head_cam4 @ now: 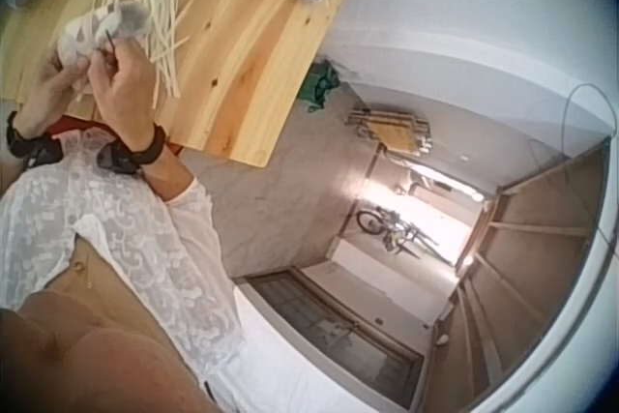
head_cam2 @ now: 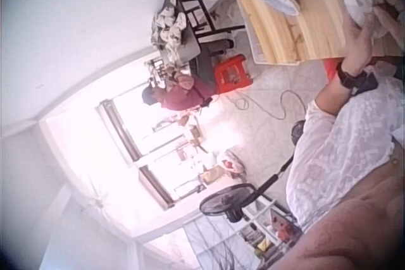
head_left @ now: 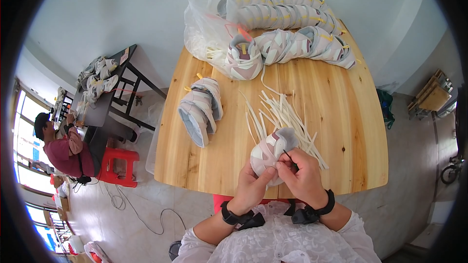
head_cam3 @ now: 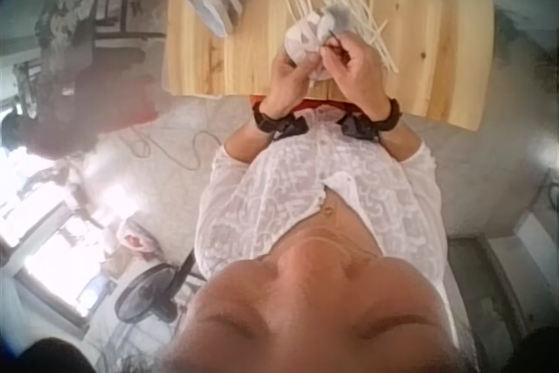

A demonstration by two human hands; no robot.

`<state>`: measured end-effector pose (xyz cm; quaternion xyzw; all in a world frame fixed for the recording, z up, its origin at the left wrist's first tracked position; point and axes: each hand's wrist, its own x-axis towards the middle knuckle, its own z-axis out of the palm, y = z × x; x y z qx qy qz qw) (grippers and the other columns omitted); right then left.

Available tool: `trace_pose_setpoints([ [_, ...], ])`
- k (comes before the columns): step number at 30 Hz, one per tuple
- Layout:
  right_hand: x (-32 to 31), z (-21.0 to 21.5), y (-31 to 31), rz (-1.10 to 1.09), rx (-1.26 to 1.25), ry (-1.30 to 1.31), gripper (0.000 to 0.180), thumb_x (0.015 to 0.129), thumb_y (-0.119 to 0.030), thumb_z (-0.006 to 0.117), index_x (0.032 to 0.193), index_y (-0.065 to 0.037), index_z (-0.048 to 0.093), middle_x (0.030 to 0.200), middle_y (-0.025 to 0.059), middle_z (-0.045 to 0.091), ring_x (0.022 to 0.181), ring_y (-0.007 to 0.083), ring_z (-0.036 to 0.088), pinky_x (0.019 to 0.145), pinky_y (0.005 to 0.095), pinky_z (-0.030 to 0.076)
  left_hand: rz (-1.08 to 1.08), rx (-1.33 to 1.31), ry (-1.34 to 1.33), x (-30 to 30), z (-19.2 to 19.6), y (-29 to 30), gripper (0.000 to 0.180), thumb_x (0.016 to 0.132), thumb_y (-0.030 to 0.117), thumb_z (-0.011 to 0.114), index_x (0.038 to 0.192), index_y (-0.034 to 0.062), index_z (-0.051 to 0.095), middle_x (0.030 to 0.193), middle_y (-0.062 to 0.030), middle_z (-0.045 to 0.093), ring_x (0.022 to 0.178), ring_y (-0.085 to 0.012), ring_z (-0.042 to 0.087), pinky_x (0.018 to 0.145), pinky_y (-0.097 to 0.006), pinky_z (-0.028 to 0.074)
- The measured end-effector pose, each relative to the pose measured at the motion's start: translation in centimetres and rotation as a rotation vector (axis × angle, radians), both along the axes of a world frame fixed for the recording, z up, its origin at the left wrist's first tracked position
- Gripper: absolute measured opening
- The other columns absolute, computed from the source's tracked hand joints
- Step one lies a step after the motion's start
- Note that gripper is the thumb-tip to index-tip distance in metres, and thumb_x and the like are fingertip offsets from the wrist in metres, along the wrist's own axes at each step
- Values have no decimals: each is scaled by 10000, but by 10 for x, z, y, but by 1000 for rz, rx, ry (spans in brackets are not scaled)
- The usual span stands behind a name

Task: Lacing a pair of shoes.

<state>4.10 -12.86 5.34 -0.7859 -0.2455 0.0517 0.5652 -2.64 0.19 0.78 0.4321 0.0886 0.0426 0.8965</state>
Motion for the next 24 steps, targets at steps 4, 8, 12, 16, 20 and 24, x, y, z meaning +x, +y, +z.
trace_pose_setpoints([
  [4,-2,0,0,-17,1,-9,96,791,-71,630,815,9,582,715,117,581,568,221,584,508,295,454,-1,-58,-3,-2,-4,-2,440,915,23,545,1328,16,391,1256,-116,536,1139,-211,539,979,-366,434],
  [8,-3,0,0,-12,5,-21,98,787,-72,635,810,7,581,706,118,579,560,224,576,502,297,445,50,53,11,-4,-7,-3,368,912,33,561,1263,-2,458,1174,-81,582,1036,-144,574,896,-289,469],
  [12,-5,-5,-1,-12,7,-29,97,781,-77,642,803,-3,582,693,120,570,550,233,561,493,309,432,133,244,0,-4,-3,-6,313,905,55,575,1203,-22,517,1104,-70,616,977,-113,582,835,-262,481],
  [16,-8,-5,-2,-14,-1,13,114,780,-98,660,811,-12,591,702,119,572,557,246,558,497,317,430,164,367,22,-6,1,-9,296,907,41,527,1196,-23,523,1102,-86,626,962,-147,609,831,-284,494],
  [20,-9,12,-2,-41,-47,-96,115,779,-101,671,840,-29,605,713,101,564,578,245,562,499,316,434,185,381,35,-5,0,-7,278,920,52,505,1184,-31,530,1070,-90,636,947,-149,611,814,-280,495],
  [24,-14,16,-11,-66,-212,-422,122,768,-69,664,879,-61,615,710,66,533,601,230,565,507,324,445,231,337,27,-4,2,-2,273,922,47,519,1178,-45,538,1061,-74,630,928,-115,590,788,-254,487],
])
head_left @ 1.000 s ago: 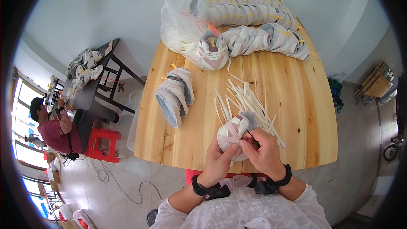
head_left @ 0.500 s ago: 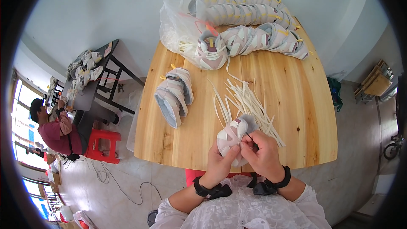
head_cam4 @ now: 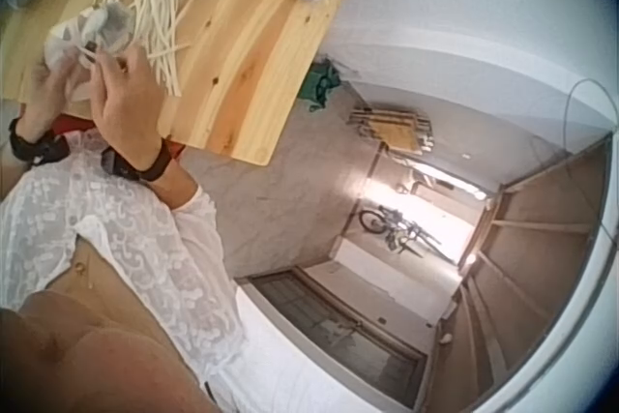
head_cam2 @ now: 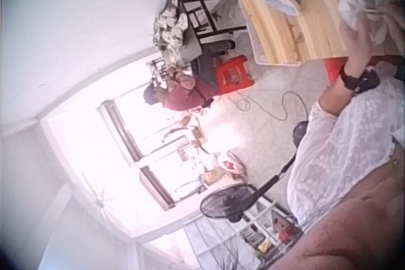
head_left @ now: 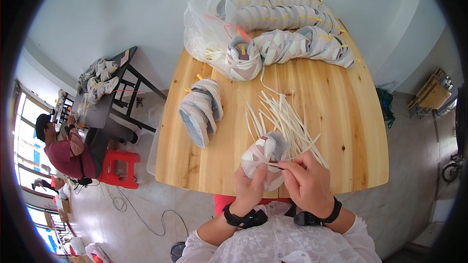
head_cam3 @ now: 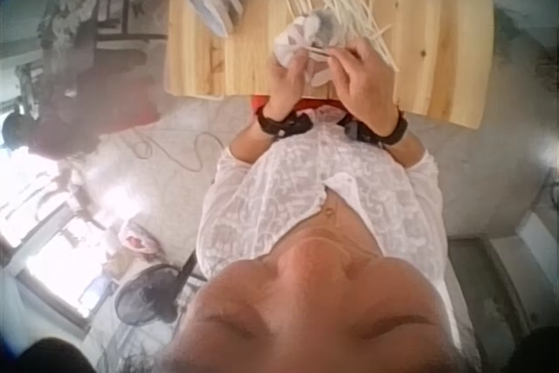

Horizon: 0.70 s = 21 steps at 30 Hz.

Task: Lacing a pair of shoes.

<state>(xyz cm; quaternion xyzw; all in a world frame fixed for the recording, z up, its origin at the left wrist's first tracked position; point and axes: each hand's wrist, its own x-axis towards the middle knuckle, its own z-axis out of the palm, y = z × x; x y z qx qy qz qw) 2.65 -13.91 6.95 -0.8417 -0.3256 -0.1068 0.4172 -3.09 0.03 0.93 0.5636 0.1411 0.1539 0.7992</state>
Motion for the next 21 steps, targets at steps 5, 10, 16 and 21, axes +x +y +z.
trace_pose_setpoints([
  [5,0,-7,4,26,0,-28,108,751,-47,659,832,-75,594,694,56,507,604,234,556,509,339,445,6,59,23,-2,4,-2,275,921,50,523,1177,-49,538,1051,-72,631,928,-113,587,787,-255,486],
  [10,0,-7,7,24,-7,-45,123,726,-27,659,778,-74,558,695,59,496,613,241,553,518,345,450,5,103,30,-4,1,-1,280,918,45,530,1181,-51,536,1055,-68,625,926,-107,582,784,-250,484],
  [16,1,-7,8,45,-32,-53,144,710,-15,661,793,-65,554,719,72,493,654,247,560,549,344,460,1,91,32,-4,1,1,295,911,24,533,1197,-50,530,1081,-63,612,933,-99,571,784,-241,475],
  [21,2,-10,8,63,-82,-108,146,700,1,645,786,-59,543,734,77,494,675,258,560,560,347,463,-46,170,32,-3,3,5,278,895,-4,542,1169,-52,546,1038,-48,613,891,-87,559,743,-246,477],
])
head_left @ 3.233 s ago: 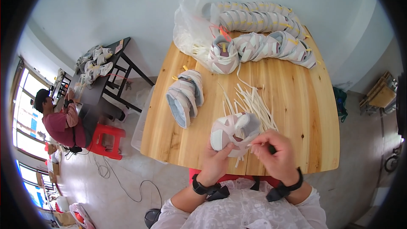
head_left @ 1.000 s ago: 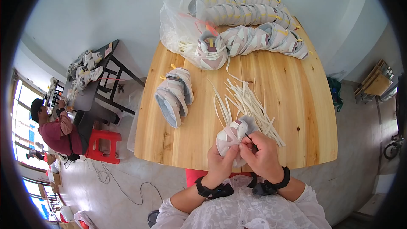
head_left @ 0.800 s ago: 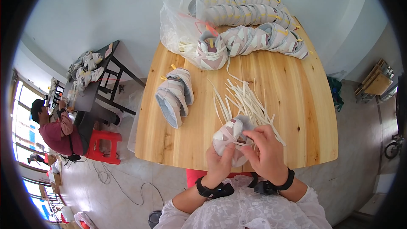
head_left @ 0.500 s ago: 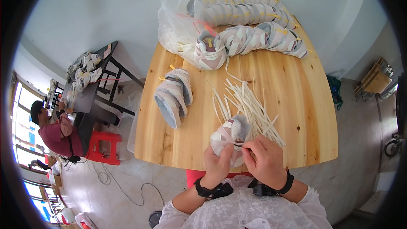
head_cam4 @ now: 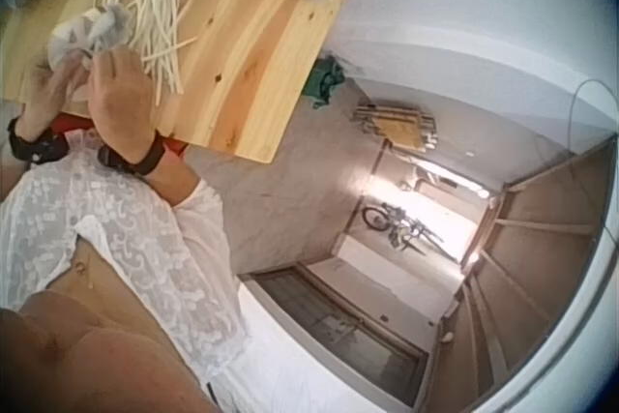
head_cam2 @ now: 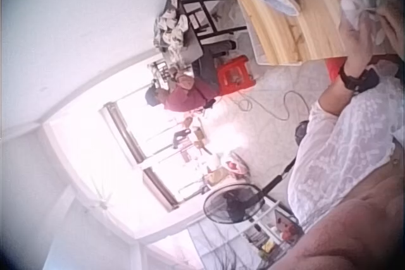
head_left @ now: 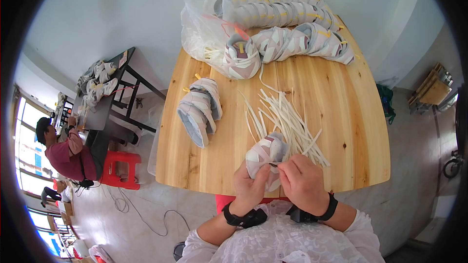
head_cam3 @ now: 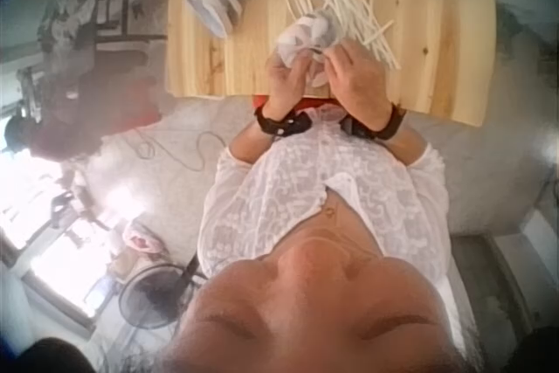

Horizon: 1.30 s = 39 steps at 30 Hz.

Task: Lacing a pair of shoes.

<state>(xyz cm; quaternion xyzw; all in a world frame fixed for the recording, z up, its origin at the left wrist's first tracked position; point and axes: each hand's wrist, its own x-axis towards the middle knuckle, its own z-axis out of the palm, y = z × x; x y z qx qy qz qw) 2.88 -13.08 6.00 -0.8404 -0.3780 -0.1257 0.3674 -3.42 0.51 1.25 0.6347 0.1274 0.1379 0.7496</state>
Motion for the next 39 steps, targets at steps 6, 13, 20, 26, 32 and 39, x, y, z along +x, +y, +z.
trace_pose_setpoints([
  [6,3,-8,2,58,34,131,143,695,17,622,773,-50,523,743,84,496,678,263,559,551,355,459,75,379,-162,11,12,4,240,830,-68,569,1064,-36,612,950,-111,629,834,-183,609,688,-276,478],
  [13,-1,-10,9,24,-51,-40,68,782,-22,593,795,-20,526,699,141,548,620,311,563,523,384,428,89,664,-239,13,18,7,289,763,-104,601,1040,-24,628,868,-151,597,742,-291,590,631,-321,467],
  [20,15,-14,13,148,304,887,74,772,4,576,789,-41,520,697,106,525,605,237,552,490,332,432,152,733,-277,13,18,8,268,743,-112,600,993,-21,628,838,-147,583,725,-304,578,619,-341,464],
  [26,5,-14,19,50,101,163,72,789,20,583,822,-13,528,720,124,555,628,276,565,517,316,433,192,723,-271,17,13,4,252,735,-104,600,973,-25,616,845,-154,577,749,-327,576,634,-355,465],
  [32,7,-19,18,53,304,691,95,797,19,604,848,-15,530,745,126,548,640,292,561,542,354,430,195,791,-311,19,7,4,249,734,-90,602,974,-25,610,861,-177,578,781,-344,577,654,-365,467],
  [39,9,-1,2,282,290,461,90,847,-11,556,932,13,550,703,64,511,602,212,526,543,334,419,78,315,-187,20,8,16,211,843,-41,539,1049,-25,581,856,-95,585,667,-175,577,566,-279,441],
])
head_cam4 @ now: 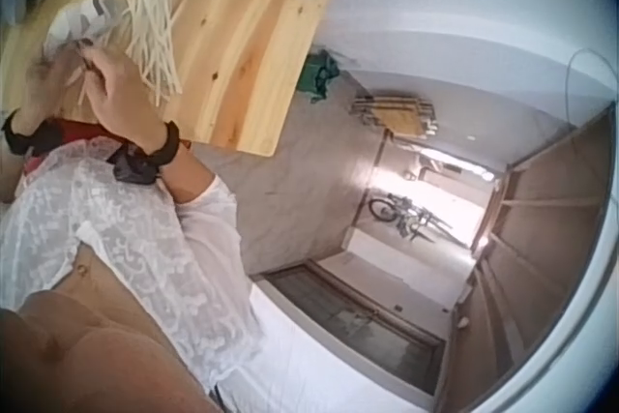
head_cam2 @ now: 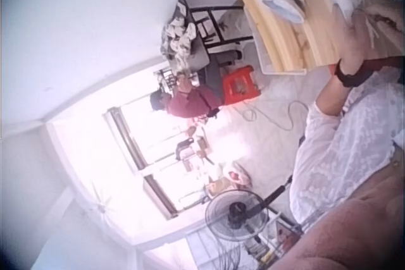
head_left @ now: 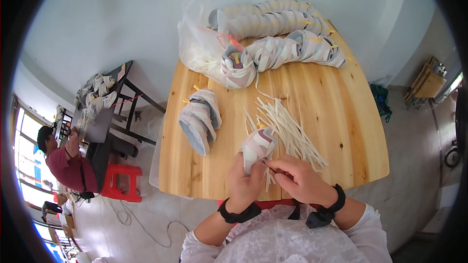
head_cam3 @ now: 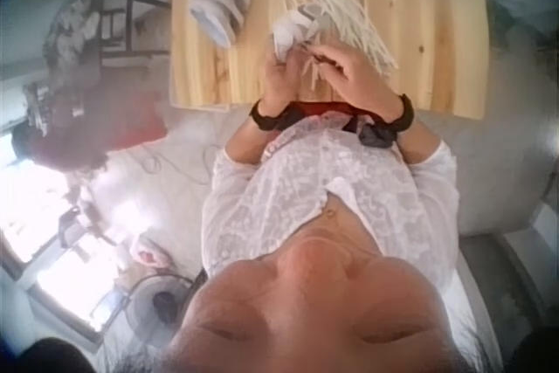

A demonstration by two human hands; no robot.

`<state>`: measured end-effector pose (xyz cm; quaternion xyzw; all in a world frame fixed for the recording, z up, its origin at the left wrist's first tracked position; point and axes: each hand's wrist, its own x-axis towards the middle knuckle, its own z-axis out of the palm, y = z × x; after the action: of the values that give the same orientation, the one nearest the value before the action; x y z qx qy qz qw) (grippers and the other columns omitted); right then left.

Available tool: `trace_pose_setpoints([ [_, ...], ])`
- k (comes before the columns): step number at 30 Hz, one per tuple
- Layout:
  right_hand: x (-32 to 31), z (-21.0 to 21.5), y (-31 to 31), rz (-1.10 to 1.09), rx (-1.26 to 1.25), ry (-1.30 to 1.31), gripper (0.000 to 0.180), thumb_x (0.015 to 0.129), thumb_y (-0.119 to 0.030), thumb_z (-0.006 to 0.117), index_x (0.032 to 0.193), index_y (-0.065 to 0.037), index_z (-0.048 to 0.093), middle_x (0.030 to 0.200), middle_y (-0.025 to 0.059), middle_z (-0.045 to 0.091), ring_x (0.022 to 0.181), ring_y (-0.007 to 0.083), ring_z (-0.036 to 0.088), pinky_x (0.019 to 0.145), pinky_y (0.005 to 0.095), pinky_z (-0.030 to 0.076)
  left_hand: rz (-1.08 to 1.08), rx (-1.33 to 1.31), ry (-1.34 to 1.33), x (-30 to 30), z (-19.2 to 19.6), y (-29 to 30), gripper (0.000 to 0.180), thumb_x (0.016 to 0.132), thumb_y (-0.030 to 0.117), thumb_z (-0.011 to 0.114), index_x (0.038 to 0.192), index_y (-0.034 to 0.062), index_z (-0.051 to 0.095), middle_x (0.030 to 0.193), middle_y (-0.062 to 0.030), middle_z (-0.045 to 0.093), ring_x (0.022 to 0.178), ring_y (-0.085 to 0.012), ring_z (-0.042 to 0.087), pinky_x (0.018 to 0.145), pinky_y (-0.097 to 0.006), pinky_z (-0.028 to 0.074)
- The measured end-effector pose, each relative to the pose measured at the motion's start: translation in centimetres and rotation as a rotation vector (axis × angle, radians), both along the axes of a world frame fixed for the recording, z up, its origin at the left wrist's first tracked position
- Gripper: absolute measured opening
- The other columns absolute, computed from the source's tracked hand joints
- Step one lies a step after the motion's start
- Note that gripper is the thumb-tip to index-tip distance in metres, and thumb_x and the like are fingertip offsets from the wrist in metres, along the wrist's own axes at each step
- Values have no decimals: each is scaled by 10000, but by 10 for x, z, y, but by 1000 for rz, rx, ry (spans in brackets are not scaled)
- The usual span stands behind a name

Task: Lacing a pair of shoes.

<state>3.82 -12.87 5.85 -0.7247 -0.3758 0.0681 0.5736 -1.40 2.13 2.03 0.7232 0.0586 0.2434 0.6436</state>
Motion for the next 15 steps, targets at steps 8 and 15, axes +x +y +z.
trace_pose_setpoints([
  [8,0,-10,-4,128,286,1271,96,908,-71,550,827,-20,550,628,-36,477,514,64,466,459,251,356,25,199,-61,-5,16,-1,203,844,-55,535,1031,-25,607,852,-89,579,679,-164,567,572,-270,432],
  [15,-10,-26,13,-249,-32,-270,100,878,-102,572,810,-43,528,626,41,517,461,157,471,432,301,353,114,250,-53,1,5,-9,254,802,-88,542,1034,-17,617,840,-121,579,726,-245,577,620,-301,448],
])
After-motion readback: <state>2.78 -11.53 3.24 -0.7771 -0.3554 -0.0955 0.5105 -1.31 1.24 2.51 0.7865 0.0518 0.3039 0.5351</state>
